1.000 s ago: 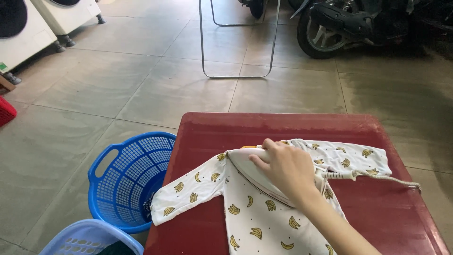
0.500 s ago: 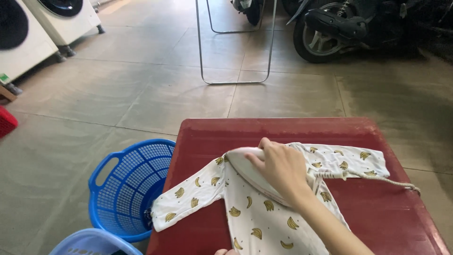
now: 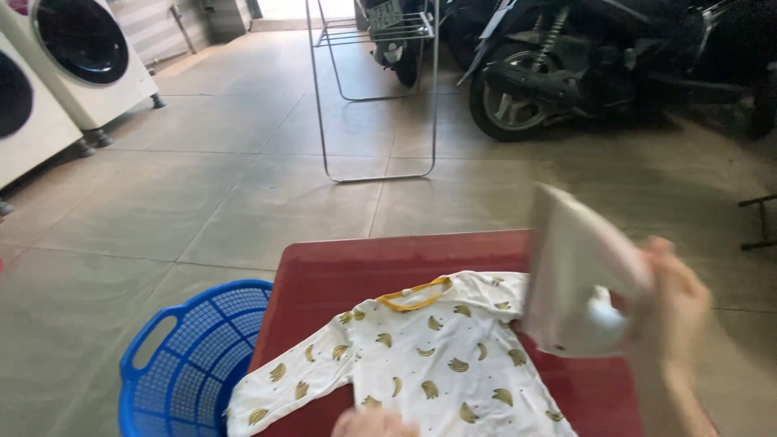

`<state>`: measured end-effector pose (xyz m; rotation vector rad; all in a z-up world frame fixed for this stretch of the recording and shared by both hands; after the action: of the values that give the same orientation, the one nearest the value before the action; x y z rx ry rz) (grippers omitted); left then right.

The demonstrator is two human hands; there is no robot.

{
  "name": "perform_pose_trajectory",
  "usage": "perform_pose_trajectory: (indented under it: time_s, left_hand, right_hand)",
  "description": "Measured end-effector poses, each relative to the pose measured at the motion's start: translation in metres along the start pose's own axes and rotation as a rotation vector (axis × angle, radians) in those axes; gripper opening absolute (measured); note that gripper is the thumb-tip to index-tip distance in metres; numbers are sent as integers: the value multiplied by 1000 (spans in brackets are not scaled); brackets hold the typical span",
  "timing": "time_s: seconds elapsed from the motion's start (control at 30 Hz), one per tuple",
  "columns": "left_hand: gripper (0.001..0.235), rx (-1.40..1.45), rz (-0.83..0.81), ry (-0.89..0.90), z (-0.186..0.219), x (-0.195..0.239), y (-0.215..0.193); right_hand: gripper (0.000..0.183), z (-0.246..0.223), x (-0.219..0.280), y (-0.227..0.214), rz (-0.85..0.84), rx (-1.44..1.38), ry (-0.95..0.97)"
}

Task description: Ironing a baby shirt with a banana pattern on a small red table in a laundry shop environment.

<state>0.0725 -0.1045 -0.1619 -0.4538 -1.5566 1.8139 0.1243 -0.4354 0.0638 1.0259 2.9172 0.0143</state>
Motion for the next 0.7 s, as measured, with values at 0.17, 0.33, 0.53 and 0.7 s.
perform_pose_trajectory:
  time_s: [0.17, 0.33, 0.53, 0.7]
  left_hand:
    - [54, -30, 808, 31, 33, -17, -134]
    - [71, 26, 579, -74, 25, -60, -111]
    - [87, -490, 794, -47, 22, -12, -113]
    - [103, -768, 750, -47, 8, 12, -89]
  right_hand:
    - [17, -19, 26, -75, 213, 459, -314]
    - [25, 19, 11, -115, 215, 285, -123]
    - [21, 45, -13, -125, 149, 110, -114]
    - [15, -39, 24, -29, 123, 705, -124]
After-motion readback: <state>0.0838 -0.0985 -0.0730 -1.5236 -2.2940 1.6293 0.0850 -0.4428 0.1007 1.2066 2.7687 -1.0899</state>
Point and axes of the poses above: each hand's wrist, its own x-axis away from the middle knuckle, its own y-axis out of the palm, z = x × y, the point moved 10 cm from there along -x, towards the middle knuckle, and after that the axes turned 15 degrees about y, right-handed, at the moved point
